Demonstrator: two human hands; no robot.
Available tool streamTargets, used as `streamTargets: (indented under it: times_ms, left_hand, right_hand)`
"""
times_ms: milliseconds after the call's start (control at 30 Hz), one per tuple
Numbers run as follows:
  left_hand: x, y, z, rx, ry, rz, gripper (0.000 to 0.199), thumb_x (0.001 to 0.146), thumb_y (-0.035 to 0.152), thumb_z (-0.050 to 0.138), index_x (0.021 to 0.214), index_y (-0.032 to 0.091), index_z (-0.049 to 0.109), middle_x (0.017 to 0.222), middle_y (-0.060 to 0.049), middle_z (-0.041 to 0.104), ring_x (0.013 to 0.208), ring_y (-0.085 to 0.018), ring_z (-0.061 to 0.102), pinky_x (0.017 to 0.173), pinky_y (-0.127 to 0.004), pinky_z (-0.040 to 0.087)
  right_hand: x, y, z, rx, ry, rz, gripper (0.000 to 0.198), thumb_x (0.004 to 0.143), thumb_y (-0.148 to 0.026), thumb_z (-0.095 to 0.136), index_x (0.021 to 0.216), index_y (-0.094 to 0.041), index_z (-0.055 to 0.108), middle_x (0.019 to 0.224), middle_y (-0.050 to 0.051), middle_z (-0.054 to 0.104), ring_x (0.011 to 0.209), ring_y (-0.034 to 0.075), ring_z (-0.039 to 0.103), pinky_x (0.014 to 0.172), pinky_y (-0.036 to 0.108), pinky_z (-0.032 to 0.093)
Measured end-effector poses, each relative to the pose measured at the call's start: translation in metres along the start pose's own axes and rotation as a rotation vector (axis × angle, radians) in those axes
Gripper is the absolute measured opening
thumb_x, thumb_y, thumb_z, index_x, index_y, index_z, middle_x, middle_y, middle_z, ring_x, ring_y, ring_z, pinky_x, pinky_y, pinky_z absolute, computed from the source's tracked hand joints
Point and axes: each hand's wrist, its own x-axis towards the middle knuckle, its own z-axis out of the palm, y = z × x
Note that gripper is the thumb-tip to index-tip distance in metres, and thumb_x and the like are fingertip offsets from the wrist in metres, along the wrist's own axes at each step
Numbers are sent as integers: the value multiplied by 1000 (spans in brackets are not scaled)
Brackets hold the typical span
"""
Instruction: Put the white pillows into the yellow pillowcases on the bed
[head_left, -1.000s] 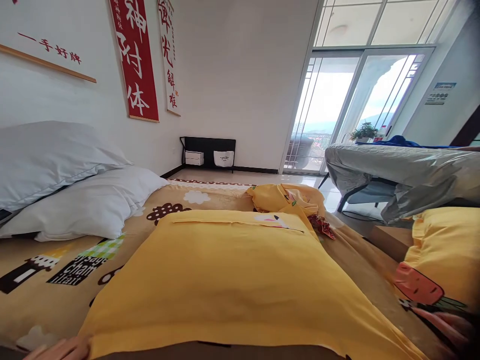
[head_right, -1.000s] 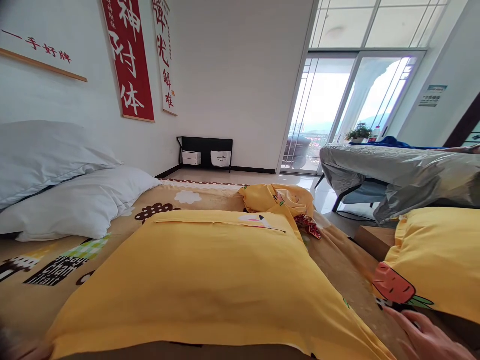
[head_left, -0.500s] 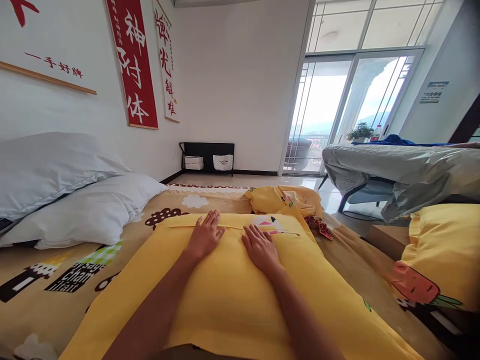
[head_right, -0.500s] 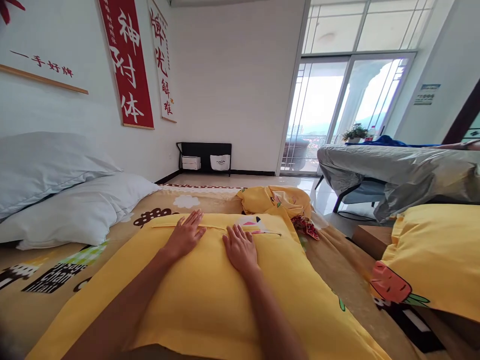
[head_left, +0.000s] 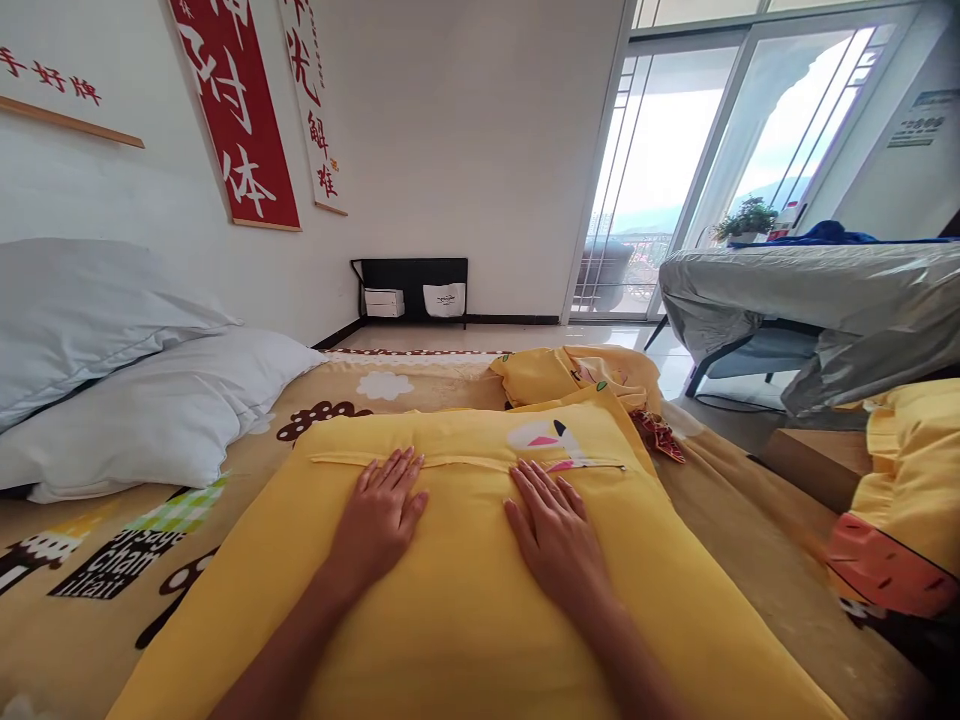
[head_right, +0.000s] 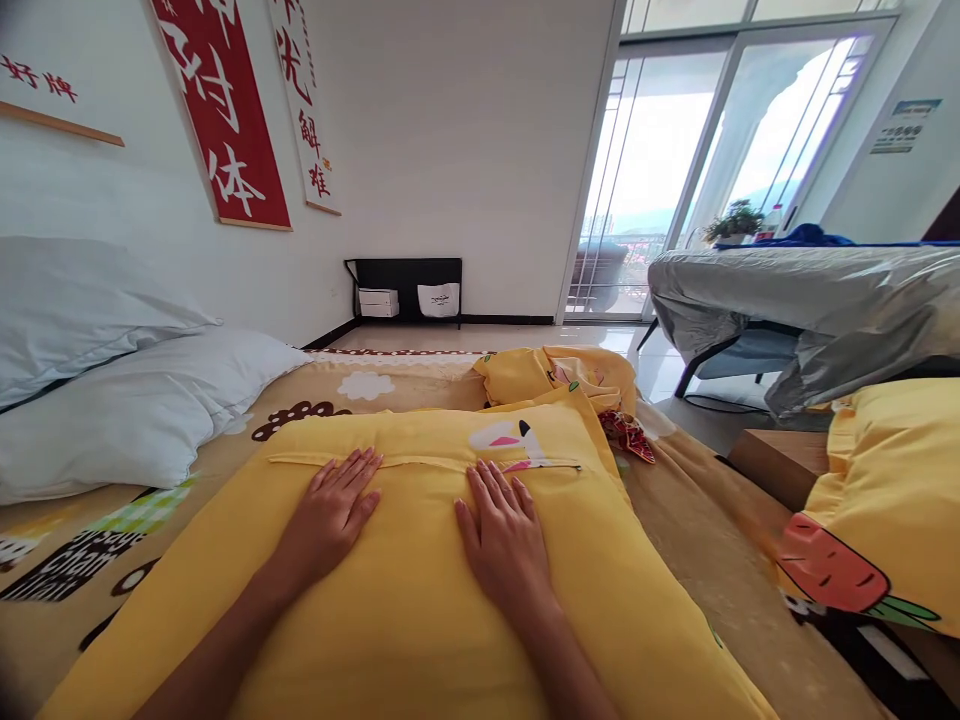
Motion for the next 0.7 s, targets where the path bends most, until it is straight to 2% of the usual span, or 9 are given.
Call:
streamTargets:
  times_ms: [200, 533, 700]
  left_hand:
    - [-2, 0, -1, -14, -3, -5, 49, 97, 42, 31, 138, 20, 46, 145, -5, 44, 136, -20, 38, 114, -45, 26]
    - [-6, -4, 2, -35, 36, 13, 43, 97, 43, 33, 136, 31, 49, 147, -3, 42, 137, -19, 36, 113, -45, 27]
    - [-7, -1, 2, -12, 91, 21, 42, 97, 40, 34, 134, 31, 51, 146, -4, 44, 136, -20, 38, 112, -46, 29]
  right_hand:
    - [-2, 2, 1, -25, 30, -8, 47, 97, -42, 32, 131, -17, 53, 138, 6, 52, 130, 20, 45, 109, 40, 29]
    - [-2, -1, 1, -11, 19, 13, 47, 97, -42, 32, 130, -17, 53, 138, 6, 52, 130, 20, 44, 110, 40, 27]
    - [7, -4, -8, 13, 2, 77, 42, 95, -41, 37, 123, -18, 58, 133, 7, 57, 127, 22, 48, 109, 42, 28]
